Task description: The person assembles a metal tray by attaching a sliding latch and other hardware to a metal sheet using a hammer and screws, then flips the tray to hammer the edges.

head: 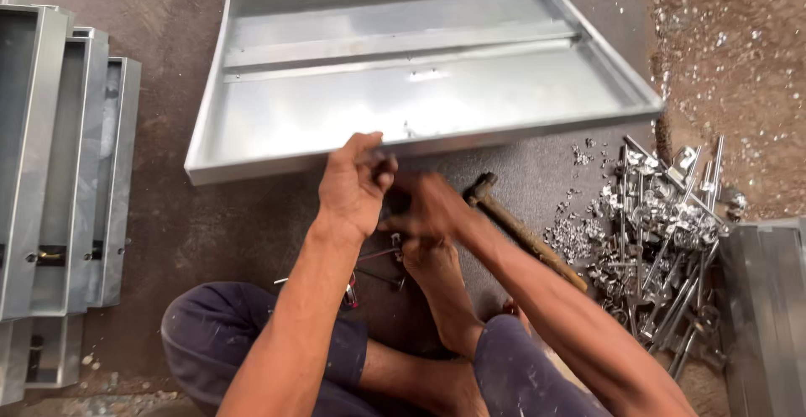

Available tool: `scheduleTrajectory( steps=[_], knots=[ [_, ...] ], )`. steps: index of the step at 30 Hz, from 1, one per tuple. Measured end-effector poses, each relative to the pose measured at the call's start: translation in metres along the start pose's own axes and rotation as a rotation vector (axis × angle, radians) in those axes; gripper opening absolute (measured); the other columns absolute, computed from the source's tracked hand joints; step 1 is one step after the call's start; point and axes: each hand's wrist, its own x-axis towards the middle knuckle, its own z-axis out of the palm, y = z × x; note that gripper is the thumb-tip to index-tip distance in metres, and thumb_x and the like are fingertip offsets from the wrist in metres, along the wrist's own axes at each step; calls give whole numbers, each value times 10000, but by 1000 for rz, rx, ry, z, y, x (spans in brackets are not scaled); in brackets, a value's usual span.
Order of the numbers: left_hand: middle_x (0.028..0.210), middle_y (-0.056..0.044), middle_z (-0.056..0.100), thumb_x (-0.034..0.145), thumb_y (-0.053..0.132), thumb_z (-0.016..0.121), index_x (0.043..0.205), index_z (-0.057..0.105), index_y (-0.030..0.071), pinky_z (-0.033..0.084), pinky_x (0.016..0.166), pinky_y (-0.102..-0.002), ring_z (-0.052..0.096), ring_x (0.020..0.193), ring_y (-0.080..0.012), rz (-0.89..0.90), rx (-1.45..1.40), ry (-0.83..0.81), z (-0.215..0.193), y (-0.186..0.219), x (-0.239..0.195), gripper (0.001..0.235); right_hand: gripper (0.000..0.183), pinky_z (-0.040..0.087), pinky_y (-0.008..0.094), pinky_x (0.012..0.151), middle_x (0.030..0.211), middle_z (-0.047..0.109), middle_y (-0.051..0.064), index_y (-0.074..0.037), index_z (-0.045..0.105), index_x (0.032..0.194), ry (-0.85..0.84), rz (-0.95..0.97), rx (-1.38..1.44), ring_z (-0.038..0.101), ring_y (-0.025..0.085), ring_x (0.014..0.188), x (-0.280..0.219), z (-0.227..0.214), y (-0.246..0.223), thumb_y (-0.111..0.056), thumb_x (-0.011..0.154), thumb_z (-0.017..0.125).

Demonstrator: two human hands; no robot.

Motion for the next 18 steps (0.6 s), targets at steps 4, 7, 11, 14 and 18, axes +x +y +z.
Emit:
scheduleTrajectory(
  steps=[4, 7, 11, 14, 18],
  knots=[
    [762, -33, 624, 800, 137, 783, 843, 607, 108, 401, 490, -251, 579, 614, -134, -113, -104, 68, -40, -43, 16, 184, 338, 472, 406, 873, 1007, 664, 70, -118, 691, 1143, 495, -203, -300, 597, 219, 964, -48, -9, 15, -357, 930, 800],
    [750, -18, 601, 840, 109, 755, 847, 616, 95, 387, 467, -236, 551, 590, -114, -185, -234, 87, -48, -71, 9, 139, 442, 412, 426, 905, 1026, 624, 111, -101, 682, 1194, 442, -50, -400, 554, 258, 983, -47, -22, 4, -377, 864, 782],
    [757, -37, 615, 930, 152, 688, 896, 630, 67, 442, 477, -251, 583, 573, -135, -163, -254, 74, -33, -69, -31, 108, 420, 413, 418, 930, 1052, 615, 97, -163, 684, 1276, 299, 30, -365, 549, 247, 994, -53, -21, -2, -359, 907, 724],
    [739, -67, 790, 891, 219, 621, 948, 753, 86, 408, 380, -252, 564, 429, -128, -112, 572, 18, -34, -27, -86, 196, 412, 418, 414, 1004, 1095, 646, 58, -176, 661, 1337, 264, 26, -331, 559, 223, 1062, -55, -11, 12, -305, 947, 696],
    [1032, -141, 725, 1000, 362, 681, 1155, 677, 7, 563, 868, -389, 705, 949, -239, 918, 1188, 444, -72, 55, -70, 387, 428, 373, 435, 1100, 1295, 620, 121, -83, 617, 1403, 541, -63, -422, 528, 257, 1252, -110, 8, 43, -232, 1002, 647]
  ],
)
